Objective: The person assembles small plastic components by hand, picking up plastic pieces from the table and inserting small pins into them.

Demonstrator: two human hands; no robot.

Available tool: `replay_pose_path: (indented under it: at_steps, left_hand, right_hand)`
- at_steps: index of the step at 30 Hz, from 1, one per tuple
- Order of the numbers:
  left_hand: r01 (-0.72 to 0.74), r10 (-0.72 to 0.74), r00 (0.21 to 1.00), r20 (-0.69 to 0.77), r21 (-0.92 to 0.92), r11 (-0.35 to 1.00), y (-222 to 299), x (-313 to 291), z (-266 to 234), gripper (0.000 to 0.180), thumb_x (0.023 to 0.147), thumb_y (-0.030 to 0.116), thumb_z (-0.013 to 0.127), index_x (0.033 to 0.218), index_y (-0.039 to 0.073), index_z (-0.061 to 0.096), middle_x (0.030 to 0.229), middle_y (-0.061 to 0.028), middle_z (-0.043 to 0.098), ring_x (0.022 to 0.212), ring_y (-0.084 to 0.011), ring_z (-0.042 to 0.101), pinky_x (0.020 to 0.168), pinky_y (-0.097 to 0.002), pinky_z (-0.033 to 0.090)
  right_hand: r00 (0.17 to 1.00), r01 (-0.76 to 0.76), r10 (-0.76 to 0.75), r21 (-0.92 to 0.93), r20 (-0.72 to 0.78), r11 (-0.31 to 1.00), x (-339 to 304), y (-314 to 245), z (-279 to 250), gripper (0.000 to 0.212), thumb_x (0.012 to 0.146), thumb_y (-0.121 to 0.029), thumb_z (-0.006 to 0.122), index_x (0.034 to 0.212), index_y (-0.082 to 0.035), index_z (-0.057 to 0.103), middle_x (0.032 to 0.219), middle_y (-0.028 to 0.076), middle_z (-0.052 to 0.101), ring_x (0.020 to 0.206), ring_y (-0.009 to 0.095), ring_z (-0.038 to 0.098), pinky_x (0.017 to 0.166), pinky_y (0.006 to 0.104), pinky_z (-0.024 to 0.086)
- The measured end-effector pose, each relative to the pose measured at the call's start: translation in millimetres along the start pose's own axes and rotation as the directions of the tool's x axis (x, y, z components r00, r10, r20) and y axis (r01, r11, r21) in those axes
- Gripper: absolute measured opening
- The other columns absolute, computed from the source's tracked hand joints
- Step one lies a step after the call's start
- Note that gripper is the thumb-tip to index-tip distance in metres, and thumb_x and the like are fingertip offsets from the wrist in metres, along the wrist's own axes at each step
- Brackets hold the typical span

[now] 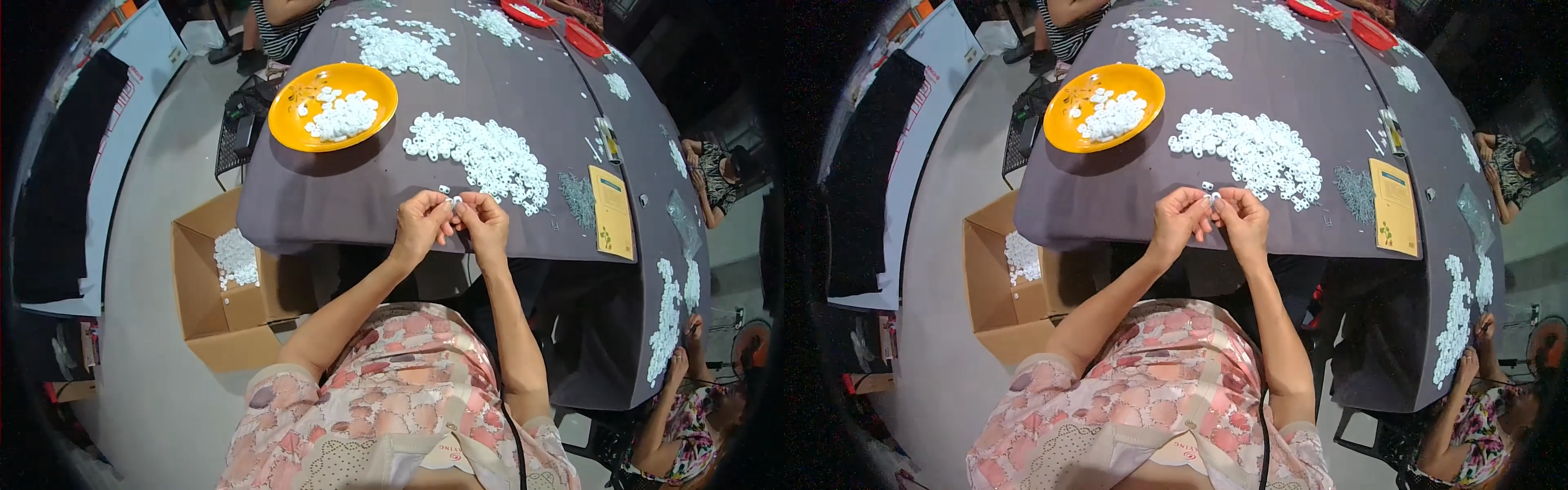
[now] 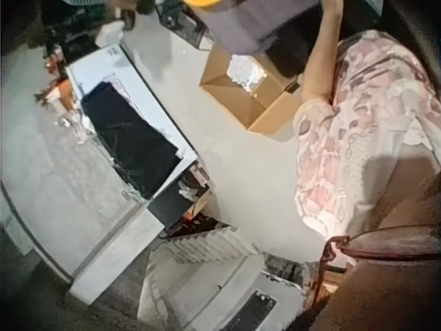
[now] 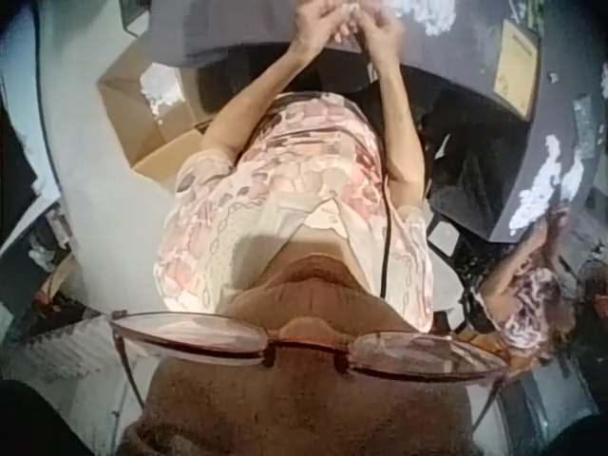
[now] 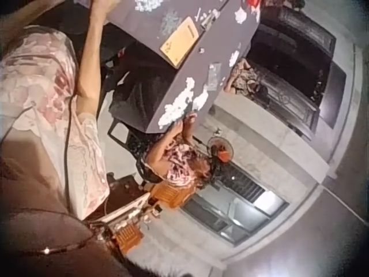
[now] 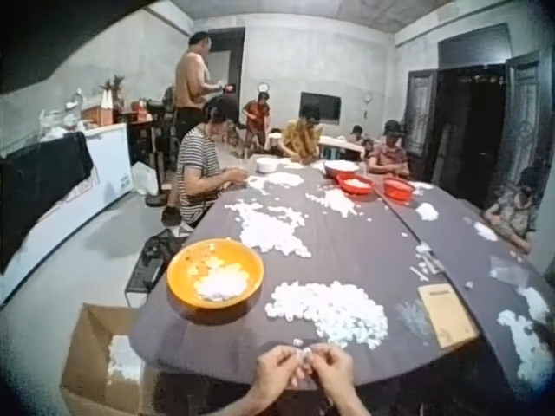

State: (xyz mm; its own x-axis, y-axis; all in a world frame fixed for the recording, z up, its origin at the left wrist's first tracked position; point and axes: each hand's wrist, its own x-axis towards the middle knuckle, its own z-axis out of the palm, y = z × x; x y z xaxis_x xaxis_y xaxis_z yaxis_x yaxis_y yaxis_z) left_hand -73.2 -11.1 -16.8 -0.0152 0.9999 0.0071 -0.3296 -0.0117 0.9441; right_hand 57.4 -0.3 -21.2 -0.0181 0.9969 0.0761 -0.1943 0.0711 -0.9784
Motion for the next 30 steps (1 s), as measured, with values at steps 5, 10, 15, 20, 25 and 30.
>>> replay_pose_path:
  at_steps: [5, 10, 15, 20, 25, 30]
  left_hand:
    - [0.032, -0.034, 0.999, 0.016, 0.08, 0.996, -1.6, 0.8, -2.1, 0.01, 0.088, 0.008, 0.06, 0.091, 0.0, 0.062, 0.066, -0.0006, 0.059, 0.047, -0.0031, 0.048, 0.039, -0.0172, 0.035]
    - [0.04, -0.037, 0.999, -0.028, 0.099, 0.994, -1.1, -1.3, 0.9, 0.009, 0.086, 0.008, 0.061, 0.09, 0.0, 0.063, 0.063, 0.0021, 0.056, 0.049, -0.0032, 0.046, 0.044, -0.0185, 0.037]
    - [0.035, -0.037, 0.999, 0.028, 0.065, 0.997, 0.4, -2.8, -2.1, 0.009, 0.089, 0.009, 0.059, 0.092, 0.0, 0.061, 0.067, -0.0015, 0.06, 0.048, -0.0025, 0.047, 0.04, -0.0167, 0.034]
    - [0.006, -0.005, 1.0, 0.025, -0.013, 1.0, -3.0, -2.9, -3.5, 0.01, 0.089, 0.004, 0.057, 0.095, -0.004, 0.059, 0.076, -0.0073, 0.063, 0.054, -0.0078, 0.056, 0.044, -0.0189, 0.046]
    - [0.049, -0.048, 0.998, 0.047, -0.031, 0.998, -2.1, 0.6, 0.3, 0.011, 0.089, 0.004, 0.056, 0.096, -0.005, 0.058, 0.08, -0.0098, 0.065, 0.061, -0.0115, 0.062, 0.049, -0.0212, 0.051]
    - [0.068, -0.069, 0.996, 0.062, 0.015, 0.998, -0.1, 0.7, -1.0, 0.012, 0.089, 0.004, 0.056, 0.097, -0.005, 0.057, 0.081, -0.0114, 0.065, 0.063, -0.0145, 0.064, 0.052, -0.0227, 0.052]
  right_hand:
    - [1.0, 0.02, -0.02, -0.006, -0.003, 1.0, -1.9, 0.4, -2.6, 0.014, 0.086, -0.003, 0.061, 0.1, 0.002, 0.06, 0.08, 0.005, 0.064, 0.066, 0.007, 0.057, 0.057, 0.02, 0.046]
    - [0.998, 0.059, -0.059, -0.014, 0.002, 0.998, -3.3, 5.1, -3.1, 0.015, 0.086, -0.004, 0.062, 0.1, 0.002, 0.06, 0.08, 0.004, 0.064, 0.066, 0.006, 0.057, 0.057, 0.0197, 0.046]
    - [0.997, 0.066, -0.065, -0.029, 0.029, 0.997, -0.1, 6.0, -2.6, 0.016, 0.085, -0.004, 0.063, 0.1, 0.002, 0.06, 0.079, 0.003, 0.064, 0.066, 0.006, 0.058, 0.056, 0.0193, 0.046]
    - [0.997, 0.02, -0.019, -0.017, 0.078, 1.0, 0.0, 0.7, -1.4, 0.016, 0.085, -0.004, 0.063, 0.1, 0.002, 0.06, 0.077, 0.003, 0.064, 0.065, 0.007, 0.058, 0.056, 0.0186, 0.046]
    - [0.998, 0.057, -0.057, -0.01, 0.012, 0.998, -3.6, -1.2, -1.7, 0.016, 0.084, -0.004, 0.064, 0.099, 0.003, 0.061, 0.078, 0.003, 0.065, 0.065, 0.005, 0.058, 0.057, 0.0189, 0.047]
    - [0.998, 0.067, -0.066, -0.038, 0.021, 0.997, -2.8, 6.1, -4.0, 0.015, 0.084, -0.001, 0.063, 0.099, 0.002, 0.063, 0.078, 0.002, 0.064, 0.066, 0.005, 0.057, 0.059, 0.0184, 0.046]
